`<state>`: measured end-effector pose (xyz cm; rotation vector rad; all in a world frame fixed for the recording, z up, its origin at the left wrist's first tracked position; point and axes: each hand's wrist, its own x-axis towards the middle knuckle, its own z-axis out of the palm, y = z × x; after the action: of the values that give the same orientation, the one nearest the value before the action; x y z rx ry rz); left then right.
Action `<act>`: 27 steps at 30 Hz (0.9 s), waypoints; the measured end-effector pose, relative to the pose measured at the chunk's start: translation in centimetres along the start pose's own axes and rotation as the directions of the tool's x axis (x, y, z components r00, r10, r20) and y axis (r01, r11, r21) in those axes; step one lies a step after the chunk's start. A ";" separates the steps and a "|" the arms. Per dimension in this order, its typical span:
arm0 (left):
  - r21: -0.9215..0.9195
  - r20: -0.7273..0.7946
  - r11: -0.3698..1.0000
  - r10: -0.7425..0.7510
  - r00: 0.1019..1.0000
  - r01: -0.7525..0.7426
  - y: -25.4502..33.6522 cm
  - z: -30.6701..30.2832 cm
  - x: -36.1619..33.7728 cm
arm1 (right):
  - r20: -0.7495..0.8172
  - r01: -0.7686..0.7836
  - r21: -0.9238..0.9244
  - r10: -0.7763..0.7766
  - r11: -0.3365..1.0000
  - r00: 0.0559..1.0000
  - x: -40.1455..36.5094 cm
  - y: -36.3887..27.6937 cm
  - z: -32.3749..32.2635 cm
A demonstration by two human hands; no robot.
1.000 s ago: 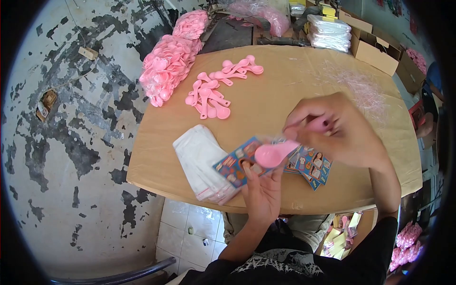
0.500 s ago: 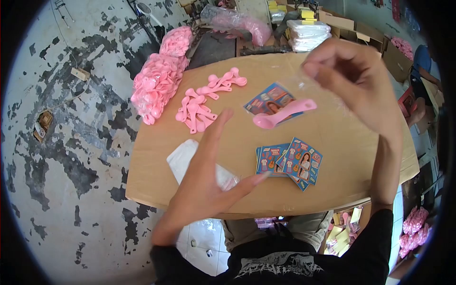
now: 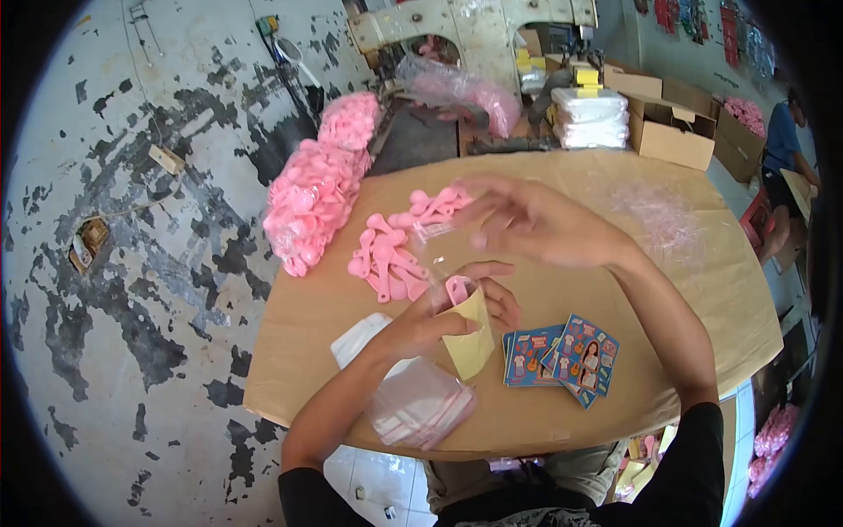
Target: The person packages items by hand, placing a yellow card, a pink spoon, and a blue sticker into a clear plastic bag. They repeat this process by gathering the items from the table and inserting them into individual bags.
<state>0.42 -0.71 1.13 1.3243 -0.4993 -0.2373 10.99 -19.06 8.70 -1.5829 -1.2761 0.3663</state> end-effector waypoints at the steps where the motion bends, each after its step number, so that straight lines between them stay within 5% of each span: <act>1: -0.060 0.058 0.998 -0.021 0.998 0.025 -0.2 0.0 -0.1 | 0.063 0.012 0.142 -0.021 0.990 0.998 0.1 1.1 0.9; 3: -0.127 0.189 0.990 -0.033 0.981 0.057 -0.1 -0.8 -0.1 | 0.005 0.004 0.177 -0.005 0.984 1.000 0.5 1.8 1.7; 7: -0.055 0.111 0.988 -0.136 0.985 0.143 0.9 -1.4 -1.2 | -0.122 -0.061 0.125 0.076 0.990 0.990 0.6 1.9 1.2; 10: -0.007 -0.319 0.993 -0.117 0.941 0.121 1.1 -1.0 -1.1 | -0.160 -0.105 0.014 0.106 0.994 0.981 0.5 1.9 0.7; 11: 0.014 -0.442 0.997 0.071 0.894 -0.073 0.9 -0.2 -0.8 | -0.147 -0.118 -0.025 0.114 0.993 0.983 0.4 1.9 0.7; 13: 0.061 -0.410 0.995 0.102 0.906 -0.085 0.6 -1.6 -0.7 | -0.126 -0.136 -0.099 0.124 0.986 0.984 0.3 2.1 0.5; 16: 0.223 -0.468 0.969 0.203 0.860 -0.108 0.4 -1.6 -0.5 | -0.155 -0.040 -0.183 0.011 0.982 0.988 0.3 2.8 1.0; 19: 0.403 -0.522 0.915 0.259 0.813 -0.033 0.1 -1.3 -0.4 | -0.343 0.184 -0.677 -0.527 0.713 0.778 0.7 2.1 2.0; 22: 0.455 -0.501 0.891 0.255 0.827 0.000 0.6 0.2 -0.5 | -0.138 0.257 -0.800 -0.583 0.542 0.801 0.0 1.2 2.8; 27: 0.492 -0.507 0.869 0.241 0.828 0.049 0.6 1.4 -0.6 | -0.117 0.196 -0.861 -0.557 0.469 0.822 0.2 3.4 3.3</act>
<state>-0.85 -1.55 1.76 1.7700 -0.1198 0.3951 10.46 -16.91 4.58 -1.8863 -1.5209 -0.9813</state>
